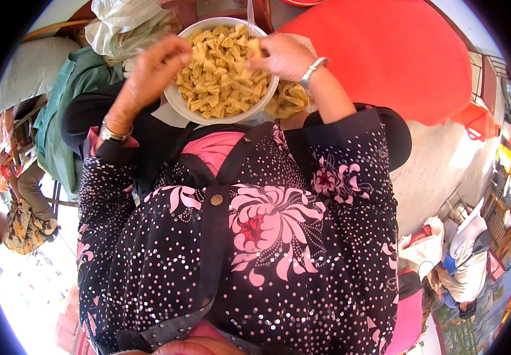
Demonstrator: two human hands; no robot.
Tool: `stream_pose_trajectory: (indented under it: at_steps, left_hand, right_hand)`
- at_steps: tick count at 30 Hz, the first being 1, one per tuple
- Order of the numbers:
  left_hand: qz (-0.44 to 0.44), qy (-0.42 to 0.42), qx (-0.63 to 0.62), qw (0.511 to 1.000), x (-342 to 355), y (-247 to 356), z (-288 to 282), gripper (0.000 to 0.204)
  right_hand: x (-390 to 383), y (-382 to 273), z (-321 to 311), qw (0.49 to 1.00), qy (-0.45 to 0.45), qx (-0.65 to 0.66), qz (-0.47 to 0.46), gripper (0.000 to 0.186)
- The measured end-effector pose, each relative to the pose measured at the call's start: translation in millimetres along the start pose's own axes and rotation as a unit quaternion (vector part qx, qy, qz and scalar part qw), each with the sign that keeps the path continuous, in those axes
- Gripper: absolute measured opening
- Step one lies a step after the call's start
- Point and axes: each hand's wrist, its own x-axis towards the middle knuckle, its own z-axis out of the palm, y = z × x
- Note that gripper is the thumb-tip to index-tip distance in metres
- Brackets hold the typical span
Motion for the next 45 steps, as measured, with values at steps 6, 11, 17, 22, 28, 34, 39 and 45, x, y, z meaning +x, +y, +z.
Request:
stream_pose_trajectory:
  at_steps: [6,11,17,22,28,34,39,45]
  left_hand:
    - [0.034,-0.139,0.109,0.984,-52,-32,69,0.019]
    - [0.081,-0.142,0.157,0.974,-70,-53,96,0.023]
    - [0.075,-0.210,0.169,0.960,-70,-79,111,0.023]
    - [0.059,-0.232,0.155,0.958,-63,-82,111,0.021]
    - [0.058,-0.196,0.127,0.971,-61,-81,113,0.018]
    - [0.031,-0.217,0.122,0.968,-53,-76,114,0.025]
    - [-0.005,-0.262,0.135,0.956,-43,-58,112,0.030]
    - [0.005,-0.252,0.130,0.959,-47,-57,106,0.031]
  right_hand:
    - [-13,0,70,0.962,-0.104,-0.254,-0.012,0.019]
    - [-16,-10,98,0.930,-0.111,-0.350,-0.035,0.019]
    - [-4,4,102,0.951,-0.097,-0.295,-0.008,0.014]
    - [-15,34,31,0.987,0.140,-0.056,0.060,0.018]
    - [-25,106,31,0.963,0.194,-0.028,0.183,0.014]
    - [-47,120,77,0.962,0.044,-0.051,0.265,0.015]
    - [-59,130,106,0.928,-0.046,-0.112,0.353,0.024]
    - [-57,106,82,0.904,-0.030,0.182,0.385,0.013]
